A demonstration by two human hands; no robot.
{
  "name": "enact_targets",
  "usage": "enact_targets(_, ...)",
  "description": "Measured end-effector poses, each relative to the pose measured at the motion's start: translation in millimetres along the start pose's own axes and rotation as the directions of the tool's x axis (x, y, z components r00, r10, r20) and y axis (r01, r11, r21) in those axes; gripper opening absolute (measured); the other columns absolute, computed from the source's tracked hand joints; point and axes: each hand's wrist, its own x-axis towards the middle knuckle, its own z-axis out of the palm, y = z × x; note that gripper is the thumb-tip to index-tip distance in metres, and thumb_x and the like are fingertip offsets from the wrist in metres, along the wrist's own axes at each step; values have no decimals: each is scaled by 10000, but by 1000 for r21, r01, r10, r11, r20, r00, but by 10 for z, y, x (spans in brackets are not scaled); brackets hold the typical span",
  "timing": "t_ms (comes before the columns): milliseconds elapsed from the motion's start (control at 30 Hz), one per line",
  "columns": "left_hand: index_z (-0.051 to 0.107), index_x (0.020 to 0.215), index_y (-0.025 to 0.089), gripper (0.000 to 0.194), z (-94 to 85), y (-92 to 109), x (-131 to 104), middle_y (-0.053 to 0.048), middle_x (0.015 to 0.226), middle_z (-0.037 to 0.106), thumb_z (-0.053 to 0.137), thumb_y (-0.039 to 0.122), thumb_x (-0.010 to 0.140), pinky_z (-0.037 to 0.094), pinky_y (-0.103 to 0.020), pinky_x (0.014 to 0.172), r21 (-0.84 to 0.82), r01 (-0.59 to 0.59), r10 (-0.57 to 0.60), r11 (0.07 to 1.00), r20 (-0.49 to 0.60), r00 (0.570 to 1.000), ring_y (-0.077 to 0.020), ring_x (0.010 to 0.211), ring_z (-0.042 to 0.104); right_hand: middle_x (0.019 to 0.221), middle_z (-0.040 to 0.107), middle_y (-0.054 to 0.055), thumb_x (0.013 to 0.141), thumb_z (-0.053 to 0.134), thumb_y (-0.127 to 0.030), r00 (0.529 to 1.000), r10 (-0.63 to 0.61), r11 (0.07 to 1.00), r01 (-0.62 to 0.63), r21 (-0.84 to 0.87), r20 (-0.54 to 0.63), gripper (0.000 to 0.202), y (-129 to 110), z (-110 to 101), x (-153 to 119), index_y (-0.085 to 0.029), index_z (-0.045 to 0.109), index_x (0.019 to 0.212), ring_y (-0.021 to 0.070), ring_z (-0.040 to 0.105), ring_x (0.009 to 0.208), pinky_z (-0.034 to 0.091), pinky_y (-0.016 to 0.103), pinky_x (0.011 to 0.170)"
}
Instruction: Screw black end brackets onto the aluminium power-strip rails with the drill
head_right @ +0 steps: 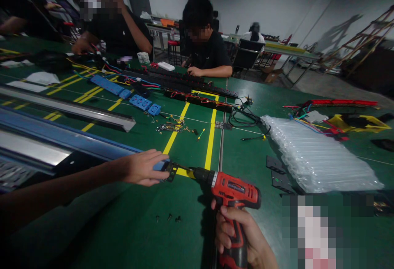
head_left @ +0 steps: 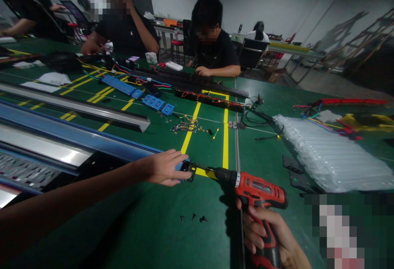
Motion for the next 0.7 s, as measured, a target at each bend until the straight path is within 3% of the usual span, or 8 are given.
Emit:
enact_targets(133, 592, 1205, 322, 317, -24, 7, 6, -148, 1232, 552, 591, 364, 891, 477, -392, 778, 0, 7, -7, 1000, 1, 1000, -276, 964, 557, 478, 392, -93, 891, 587, -242, 1000, -6, 1000, 6, -5, 16, 220, 15, -23, -8, -160, 656, 1083, 82, 342, 379, 511, 279, 467)
enact_targets(533, 570, 1196, 319, 322, -2, 4, -2, -144, 1241, 544, 605, 373, 881, 474, -393, 808, 1, 11, -11, 1000, 26, 1000, -280, 1024, 547, 472, 363, -102, 932, 547, -344, 997, 10, 999, -14, 46, 82, 207, 7, -91, 29, -156, 636, 936, 68, 310, 369, 512, 264, 470)
enact_targets(700, 570, 1206, 314, 330, -19, 4, 6, -144, 1235, 554, 606, 366, 881, 479, -394, 803, -14, 9, -9, 1000, 11, 1000, -275, 1003, 551, 467, 367, -101, 930, 555, -335, 999, 13, 1000, -14, 22, 45, 195, 10, -64, 15, -154, 629, 920, 71, 313, 369, 509, 264, 471)
